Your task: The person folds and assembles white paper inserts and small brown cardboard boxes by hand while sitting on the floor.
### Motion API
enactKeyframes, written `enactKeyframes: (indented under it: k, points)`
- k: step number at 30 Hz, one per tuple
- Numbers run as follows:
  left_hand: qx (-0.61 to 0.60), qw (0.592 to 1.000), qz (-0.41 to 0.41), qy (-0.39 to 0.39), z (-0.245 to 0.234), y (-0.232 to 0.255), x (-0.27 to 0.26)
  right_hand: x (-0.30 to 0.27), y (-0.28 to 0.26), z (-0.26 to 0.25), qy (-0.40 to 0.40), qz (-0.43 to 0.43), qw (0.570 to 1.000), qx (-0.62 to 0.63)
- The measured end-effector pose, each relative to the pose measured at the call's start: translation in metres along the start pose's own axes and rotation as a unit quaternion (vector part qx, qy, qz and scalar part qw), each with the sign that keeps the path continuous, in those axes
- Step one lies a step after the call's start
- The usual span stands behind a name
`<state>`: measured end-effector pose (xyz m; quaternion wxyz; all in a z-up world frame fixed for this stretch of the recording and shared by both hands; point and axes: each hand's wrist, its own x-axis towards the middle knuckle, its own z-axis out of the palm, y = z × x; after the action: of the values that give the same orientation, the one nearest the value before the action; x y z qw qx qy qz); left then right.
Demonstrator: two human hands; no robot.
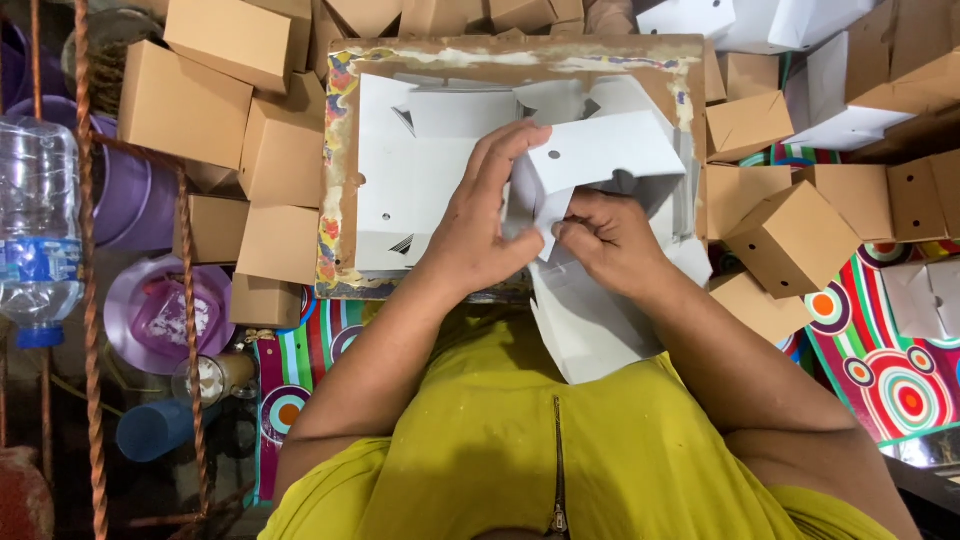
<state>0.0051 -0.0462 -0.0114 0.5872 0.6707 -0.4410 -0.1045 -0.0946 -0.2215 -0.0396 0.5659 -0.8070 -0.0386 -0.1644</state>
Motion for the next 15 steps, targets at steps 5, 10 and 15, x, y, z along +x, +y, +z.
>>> enactKeyframes:
  k: [5,10,15]
  points:
    - [0.101,0.994,0.04,0.022,0.015,-0.002,-0.002,-0.014,0.027,0.01,-0.005,-0.012,0.999,-0.051]
    - [0.131,0.991,0.03,0.031,0.014,-0.006,0.001,-0.01,0.026,0.008,-0.003,0.009,0.996,-0.088]
    - [0.058,0.997,-0.002,0.052,0.014,0.0,0.003,-0.007,0.014,0.008,0.013,0.017,0.982,-0.19]
